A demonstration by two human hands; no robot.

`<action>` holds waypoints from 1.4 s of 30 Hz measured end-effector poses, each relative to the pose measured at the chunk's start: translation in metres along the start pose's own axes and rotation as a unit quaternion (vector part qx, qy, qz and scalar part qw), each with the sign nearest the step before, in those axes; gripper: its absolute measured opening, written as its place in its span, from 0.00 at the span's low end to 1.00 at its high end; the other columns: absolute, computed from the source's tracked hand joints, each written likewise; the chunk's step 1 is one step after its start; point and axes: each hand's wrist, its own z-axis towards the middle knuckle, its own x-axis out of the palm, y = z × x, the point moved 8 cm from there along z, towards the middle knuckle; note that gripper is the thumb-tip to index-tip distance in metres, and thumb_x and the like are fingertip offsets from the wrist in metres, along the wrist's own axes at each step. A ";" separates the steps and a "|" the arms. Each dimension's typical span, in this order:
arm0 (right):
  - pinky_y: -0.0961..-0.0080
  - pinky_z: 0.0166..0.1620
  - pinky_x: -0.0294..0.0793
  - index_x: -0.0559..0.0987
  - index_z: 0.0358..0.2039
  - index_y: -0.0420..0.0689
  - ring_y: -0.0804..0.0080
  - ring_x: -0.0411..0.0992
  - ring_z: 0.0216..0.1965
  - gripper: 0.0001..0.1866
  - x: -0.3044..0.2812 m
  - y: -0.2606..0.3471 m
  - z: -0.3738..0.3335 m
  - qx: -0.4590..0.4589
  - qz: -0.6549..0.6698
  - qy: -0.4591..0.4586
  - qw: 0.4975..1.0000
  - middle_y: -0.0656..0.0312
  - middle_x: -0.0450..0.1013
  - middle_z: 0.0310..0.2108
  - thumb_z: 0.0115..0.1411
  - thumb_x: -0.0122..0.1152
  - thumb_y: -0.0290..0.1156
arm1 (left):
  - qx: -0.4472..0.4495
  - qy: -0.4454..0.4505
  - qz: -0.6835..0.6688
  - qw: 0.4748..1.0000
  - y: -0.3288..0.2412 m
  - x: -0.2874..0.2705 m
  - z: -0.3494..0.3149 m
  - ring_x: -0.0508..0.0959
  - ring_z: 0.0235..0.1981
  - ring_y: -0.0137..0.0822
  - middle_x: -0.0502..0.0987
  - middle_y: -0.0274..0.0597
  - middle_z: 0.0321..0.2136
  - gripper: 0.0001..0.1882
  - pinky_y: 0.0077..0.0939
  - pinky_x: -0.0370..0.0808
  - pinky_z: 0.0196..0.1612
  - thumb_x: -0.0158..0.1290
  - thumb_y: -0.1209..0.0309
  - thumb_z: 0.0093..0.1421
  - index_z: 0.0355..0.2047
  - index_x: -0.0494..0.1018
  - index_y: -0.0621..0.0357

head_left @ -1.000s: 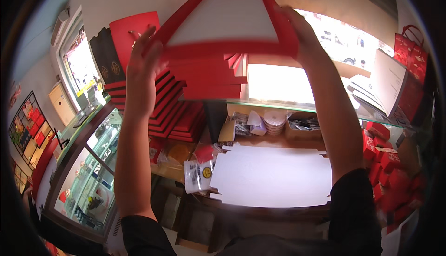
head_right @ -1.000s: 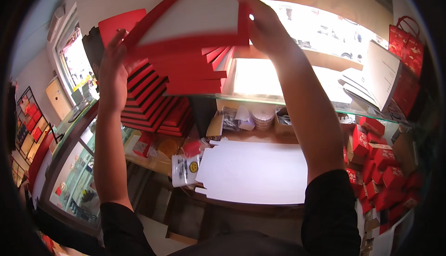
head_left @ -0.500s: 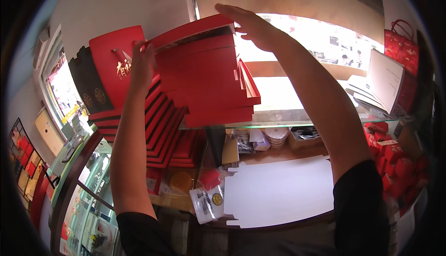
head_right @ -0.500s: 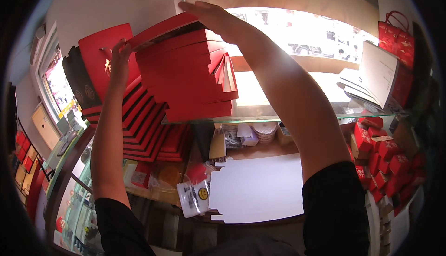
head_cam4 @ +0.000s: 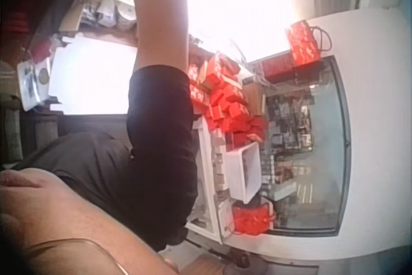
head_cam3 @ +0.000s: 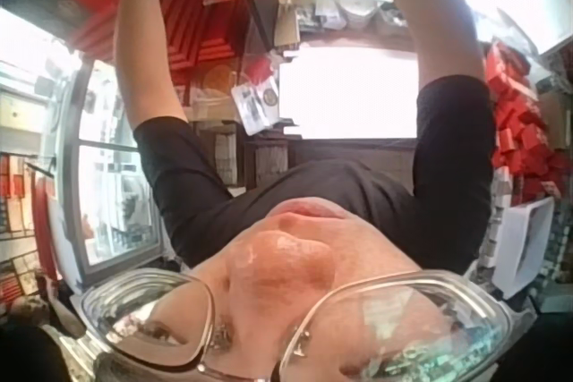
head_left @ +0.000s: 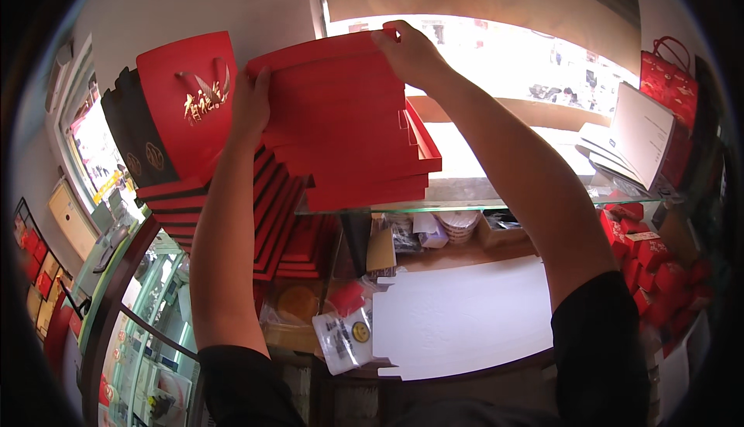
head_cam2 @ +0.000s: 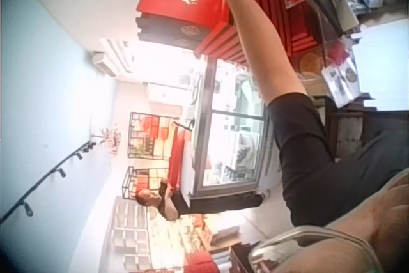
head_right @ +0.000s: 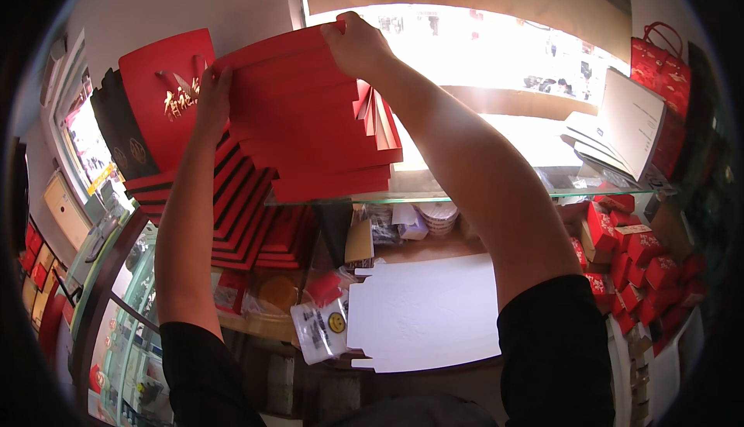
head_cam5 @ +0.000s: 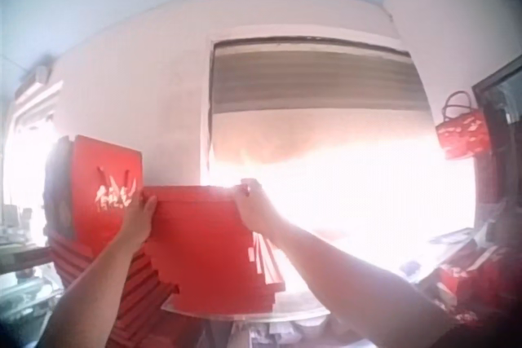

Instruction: The person assembles flat white cardboard boxes by folding the sides and securing them with red tape. They repeatedly pick up a flat box, fold the flaps, apply tape to the seams, and place the finished box on a stack.

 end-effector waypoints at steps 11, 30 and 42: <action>0.67 0.46 0.74 0.67 0.55 0.35 0.64 0.75 0.42 0.30 0.001 -0.008 0.006 -0.094 -0.009 -0.065 0.993 0.51 0.74 0.39 0.66 0.47 0.51 | 0.082 -0.006 0.044 0.996 -0.003 0.001 -0.003 0.74 0.50 0.50 0.73 0.55 0.48 0.23 0.39 0.69 0.50 0.44 0.57 0.68 0.55 0.61 0.64; 0.67 0.51 0.75 0.76 0.50 0.40 0.60 0.75 0.49 0.20 -0.060 -0.086 -0.299 -0.306 0.120 0.082 0.941 0.53 0.76 0.47 0.55 0.63 0.24 | 0.192 0.017 0.071 0.979 -0.114 0.057 -0.318 0.68 0.57 0.51 0.67 0.57 0.57 0.24 0.41 0.65 0.59 0.51 0.75 0.60 0.57 0.63 0.66; 0.54 0.67 0.49 0.63 0.62 0.47 0.52 0.47 0.69 0.45 -0.089 -0.383 -0.639 0.053 -0.198 0.417 0.885 0.47 0.50 0.67 0.43 0.72 0.31 | 0.016 0.588 0.189 0.786 -0.080 0.243 -0.699 0.56 0.67 0.45 0.55 0.50 0.66 0.45 0.46 0.56 0.66 0.66 0.66 0.45 0.62 0.58 0.59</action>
